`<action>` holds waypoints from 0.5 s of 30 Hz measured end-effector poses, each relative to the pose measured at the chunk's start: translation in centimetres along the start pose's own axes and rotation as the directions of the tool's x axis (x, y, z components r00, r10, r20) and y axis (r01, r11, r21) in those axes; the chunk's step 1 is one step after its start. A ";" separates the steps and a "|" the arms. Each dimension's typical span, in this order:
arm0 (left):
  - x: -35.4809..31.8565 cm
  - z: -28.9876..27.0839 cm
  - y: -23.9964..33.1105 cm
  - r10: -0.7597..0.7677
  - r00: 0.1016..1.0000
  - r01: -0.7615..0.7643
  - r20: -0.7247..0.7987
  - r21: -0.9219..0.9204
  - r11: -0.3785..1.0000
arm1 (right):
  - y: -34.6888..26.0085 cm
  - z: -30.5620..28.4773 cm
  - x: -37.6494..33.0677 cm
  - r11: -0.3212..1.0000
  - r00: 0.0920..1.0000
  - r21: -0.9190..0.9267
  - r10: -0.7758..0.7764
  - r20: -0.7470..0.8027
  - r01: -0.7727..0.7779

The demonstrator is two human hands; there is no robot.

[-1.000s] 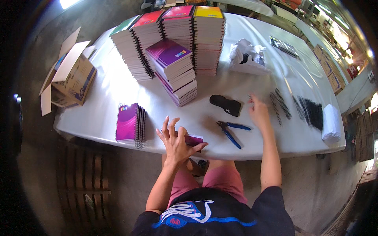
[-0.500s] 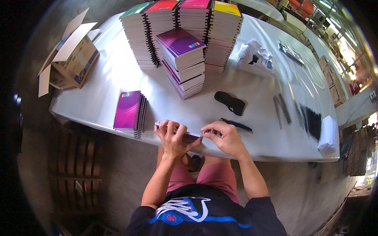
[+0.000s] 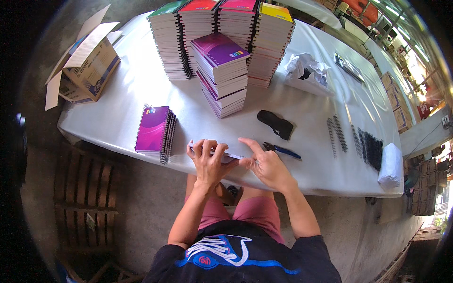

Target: The person threads a plastic coil through the pre-punched holes of a notebook, trims the excess coil using a pair of pliers, and places the finished notebook onto a stack.

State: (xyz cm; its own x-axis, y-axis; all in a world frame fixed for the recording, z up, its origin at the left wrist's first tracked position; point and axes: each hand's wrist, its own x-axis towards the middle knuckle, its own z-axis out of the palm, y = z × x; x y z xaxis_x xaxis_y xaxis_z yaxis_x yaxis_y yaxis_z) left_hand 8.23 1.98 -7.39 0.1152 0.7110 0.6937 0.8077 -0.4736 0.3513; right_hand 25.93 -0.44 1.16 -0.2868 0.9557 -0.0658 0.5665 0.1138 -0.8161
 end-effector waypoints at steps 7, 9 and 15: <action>0.8 -0.2 -0.5 0.038 0.997 -0.034 0.067 -0.054 0.998 | 1.7 -0.4 -0.7 0.945 0.952 -0.203 -0.283 -0.117 0.256; 1.7 -0.3 -0.3 0.050 0.992 -0.041 0.113 -0.082 0.996 | 2.2 -0.7 -0.1 0.998 0.998 0.022 -0.054 -0.018 0.055; 1.9 -0.2 -1.0 0.093 0.990 -0.077 0.108 -0.140 0.987 | 6.1 -3.5 3.7 0.751 0.906 -0.659 -0.307 -0.291 0.043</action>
State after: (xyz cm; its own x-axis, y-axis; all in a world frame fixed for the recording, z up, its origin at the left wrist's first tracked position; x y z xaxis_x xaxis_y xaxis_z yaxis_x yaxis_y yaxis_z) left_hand 7.53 3.69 -6.25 0.2514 0.7162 0.6510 0.7077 -0.5949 0.3812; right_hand 31.02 4.76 -2.07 -0.2088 0.9100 0.3583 0.9223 0.3050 -0.2373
